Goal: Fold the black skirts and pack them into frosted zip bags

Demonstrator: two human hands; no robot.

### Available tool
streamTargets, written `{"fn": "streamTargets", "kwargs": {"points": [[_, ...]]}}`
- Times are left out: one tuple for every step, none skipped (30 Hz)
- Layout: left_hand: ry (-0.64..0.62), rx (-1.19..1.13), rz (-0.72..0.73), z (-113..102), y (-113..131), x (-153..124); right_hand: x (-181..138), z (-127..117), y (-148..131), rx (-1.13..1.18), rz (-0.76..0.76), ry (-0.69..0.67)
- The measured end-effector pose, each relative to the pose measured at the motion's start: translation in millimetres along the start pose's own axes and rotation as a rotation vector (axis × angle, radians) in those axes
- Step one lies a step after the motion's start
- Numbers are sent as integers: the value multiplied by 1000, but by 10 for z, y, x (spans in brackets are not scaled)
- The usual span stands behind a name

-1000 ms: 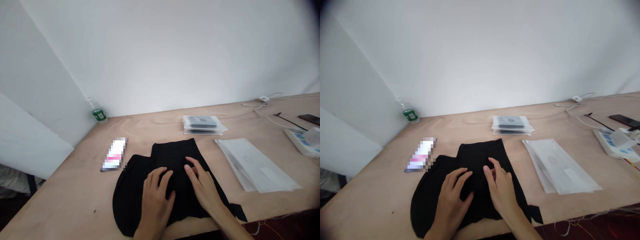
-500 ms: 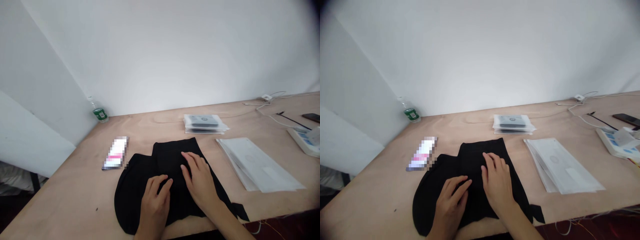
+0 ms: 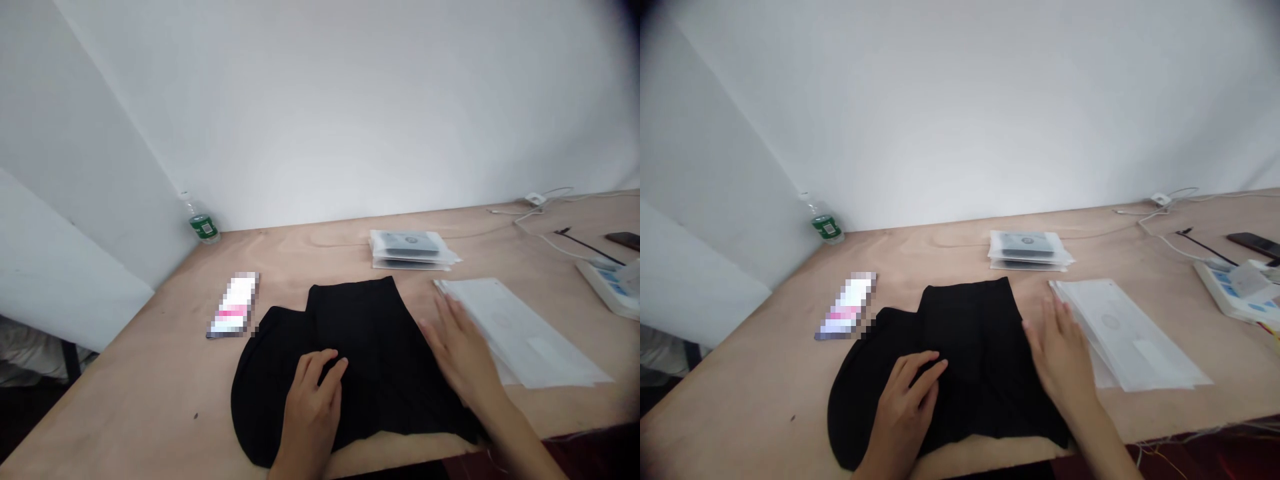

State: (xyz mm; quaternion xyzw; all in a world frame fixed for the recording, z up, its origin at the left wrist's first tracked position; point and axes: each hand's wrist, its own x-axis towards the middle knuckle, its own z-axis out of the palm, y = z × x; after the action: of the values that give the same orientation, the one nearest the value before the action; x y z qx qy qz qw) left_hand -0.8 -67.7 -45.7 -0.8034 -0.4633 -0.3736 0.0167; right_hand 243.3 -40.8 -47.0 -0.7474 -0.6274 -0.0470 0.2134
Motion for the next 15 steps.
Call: {"fn": "streamTargets", "kwargs": {"points": [[4,-1,-1,4,0,2,21,4,138,-52,60,12],[6,-2,-1,8,-1,3,40,13,260,-98,109,4],[8,-2,-2,11,-4,2,56,26,361,-135,146,-16],[7,-2,-3,14,-8,-1,66,38,437,-161,171,-45],[5,-3,-5,13,-12,-5,70,46,484,-179,187,-74],[0,-2,-6,7,-15,-10,64,46,502,-190,196,-93],[-8,0,-8,-6,-14,-12,48,34,489,-196,201,-92],[-17,4,-12,-27,-8,-12,18,8,444,-198,202,-67],[-23,10,-19,-56,5,-6,-25,-32,370,-192,188,-25],[-24,18,-22,-92,24,6,-78,-84,268,-177,145,19],[-19,27,-19,-135,50,25,-138,-143,146,-153,76,62],[-13,37,-5,-180,81,50,-198,-204,9,-118,-37,81],[-8,49,21,-226,112,81,-253,-258,-131,-76,-180,78],[-4,67,58,-268,142,116,-297,-301,-266,-41,-319,60],[-4,91,91,-303,165,150,-327,-328,-387,-12,-451,28]]}}
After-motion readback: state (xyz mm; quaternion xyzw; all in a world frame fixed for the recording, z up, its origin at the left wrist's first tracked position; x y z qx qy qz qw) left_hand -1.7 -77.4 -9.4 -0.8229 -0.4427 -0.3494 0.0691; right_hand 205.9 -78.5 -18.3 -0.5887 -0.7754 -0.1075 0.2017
